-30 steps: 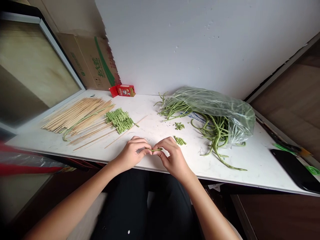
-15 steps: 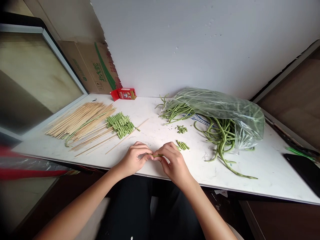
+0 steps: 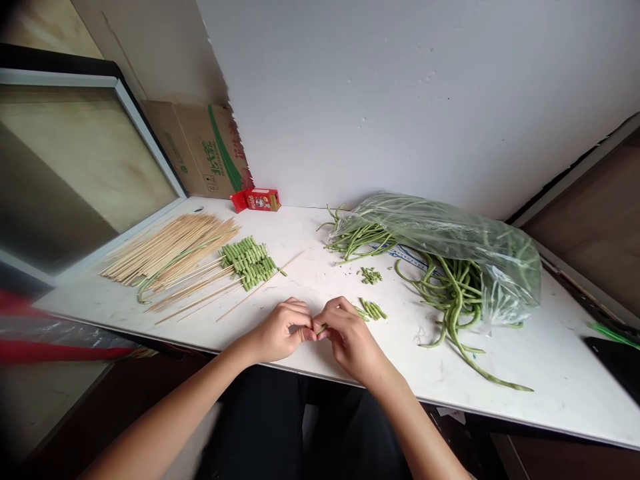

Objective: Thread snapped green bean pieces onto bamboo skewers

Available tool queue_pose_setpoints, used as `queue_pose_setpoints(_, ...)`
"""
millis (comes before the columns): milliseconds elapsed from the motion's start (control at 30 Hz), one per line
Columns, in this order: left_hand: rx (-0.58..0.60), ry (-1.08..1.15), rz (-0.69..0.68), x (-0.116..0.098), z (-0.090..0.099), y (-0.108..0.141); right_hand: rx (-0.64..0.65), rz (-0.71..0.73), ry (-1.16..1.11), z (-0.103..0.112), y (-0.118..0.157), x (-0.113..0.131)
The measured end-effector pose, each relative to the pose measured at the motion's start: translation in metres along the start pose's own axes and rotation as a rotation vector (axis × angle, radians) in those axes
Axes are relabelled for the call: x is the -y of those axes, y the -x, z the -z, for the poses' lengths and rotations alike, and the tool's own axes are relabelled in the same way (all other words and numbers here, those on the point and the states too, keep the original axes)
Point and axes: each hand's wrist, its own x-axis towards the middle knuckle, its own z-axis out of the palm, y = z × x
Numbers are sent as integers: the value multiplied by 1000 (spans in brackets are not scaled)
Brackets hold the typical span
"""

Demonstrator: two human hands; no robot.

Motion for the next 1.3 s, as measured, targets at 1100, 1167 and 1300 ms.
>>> queue_pose_setpoints(1100, -118, -104, 69, -4, 7, 7, -206, 55, 171, 1, -4, 7)
queue_pose_setpoints(1167, -126, -153, 25, -3, 5, 7, -203, 60, 204, -1, -4, 8)
queue_pose_setpoints(1300, -167, -336, -72, -2, 0, 7, -188, 115, 277, -6, 0, 4)
